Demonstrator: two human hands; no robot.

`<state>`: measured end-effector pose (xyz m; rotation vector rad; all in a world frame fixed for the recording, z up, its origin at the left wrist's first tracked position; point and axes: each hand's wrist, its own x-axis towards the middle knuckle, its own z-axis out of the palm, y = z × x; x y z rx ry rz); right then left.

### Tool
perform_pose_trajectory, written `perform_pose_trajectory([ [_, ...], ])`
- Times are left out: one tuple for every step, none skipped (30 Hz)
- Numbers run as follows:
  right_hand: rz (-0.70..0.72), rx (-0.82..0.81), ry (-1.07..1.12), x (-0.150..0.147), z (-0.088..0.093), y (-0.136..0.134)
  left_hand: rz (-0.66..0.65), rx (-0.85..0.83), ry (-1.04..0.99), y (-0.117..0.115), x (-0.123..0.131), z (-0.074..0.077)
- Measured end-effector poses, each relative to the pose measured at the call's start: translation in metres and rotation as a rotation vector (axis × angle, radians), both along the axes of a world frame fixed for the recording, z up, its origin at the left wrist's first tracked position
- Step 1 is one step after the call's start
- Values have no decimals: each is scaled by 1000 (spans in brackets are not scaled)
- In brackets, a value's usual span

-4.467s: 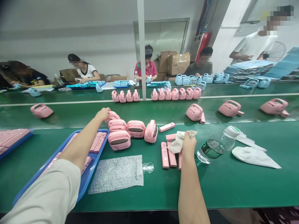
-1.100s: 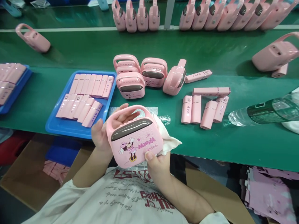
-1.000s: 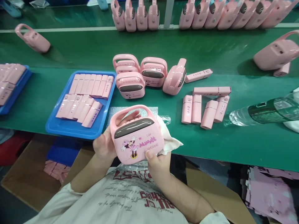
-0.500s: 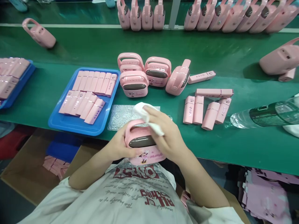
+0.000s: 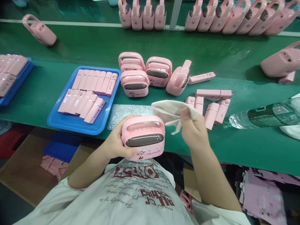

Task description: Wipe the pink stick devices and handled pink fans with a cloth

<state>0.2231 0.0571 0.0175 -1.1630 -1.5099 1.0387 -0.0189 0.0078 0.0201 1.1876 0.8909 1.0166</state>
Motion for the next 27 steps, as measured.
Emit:
perform_pose_trajectory([
  [141,7,34,-9,5,-4,3,-21,28,-1,2,0],
  [259,30,25,-18,12,-8,1,-41,62,-2,3,-1],
  [342,96,-17,-27,18,-11,-2,-49,93,-3,5,-1],
  [400,197,-87,-34,25,-13,-2,-39,118,-3,6,0],
  [425,331,-170,-40,30,-14,1,-23,138,-4,8,0],
  [434,470,-252,-44,33,-15,10,-10,150,-4,10,1],
  [445,593,-323,-47,34,-16,24,-1,146,-4,11,2],
  [456,687,-369,-48,33,-16,46,4,125,-4,12,3],
  [454,748,-372,-47,30,-17,68,3,105,-4,13,4],
  [426,771,-337,-46,25,-19,92,2,99,-5,13,5],
  [373,756,-277,-44,18,-21,120,3,110,-6,13,6],
  [291,711,-204,-42,11,-24,152,10,134,-7,12,7],
  [188,652,-132,-42,3,-28,179,18,171,-7,11,8],
  [83,590,-80,-42,-4,-33,202,26,208,-7,11,9],
  [-5,546,-59,-43,-11,-38,215,35,233,-7,10,9],
  [-71,534,-68,-45,-16,-43,224,45,242,-6,10,9],
  [-109,560,-98,-48,-19,-47,226,54,244,-5,10,9],
  [-121,612,-146,-52,-20,-50,226,63,244,-4,10,9],
  [-107,671,-210,-56,-20,-52,221,69,245,-2,11,9],
  [-73,722,-275,-59,-18,-53,214,77,248,0,11,9],
  [-29,759,-327,-61,-16,-52,204,87,263,1,12,9],
  [14,779,-363,-62,-14,-51,196,101,289,3,13,9],
  [51,790,-385,-62,-12,-48,188,118,323,5,13,9],
  [81,800,-391,-61,-11,-45,180,135,361,6,14,10],
  [94,812,-373,-58,-12,-41,171,149,396,8,15,10],
  [82,825,-338,-55,-14,-39,162,154,419,10,16,10],
  [32,834,-296,-52,-19,-37,152,154,417,13,16,10],
])
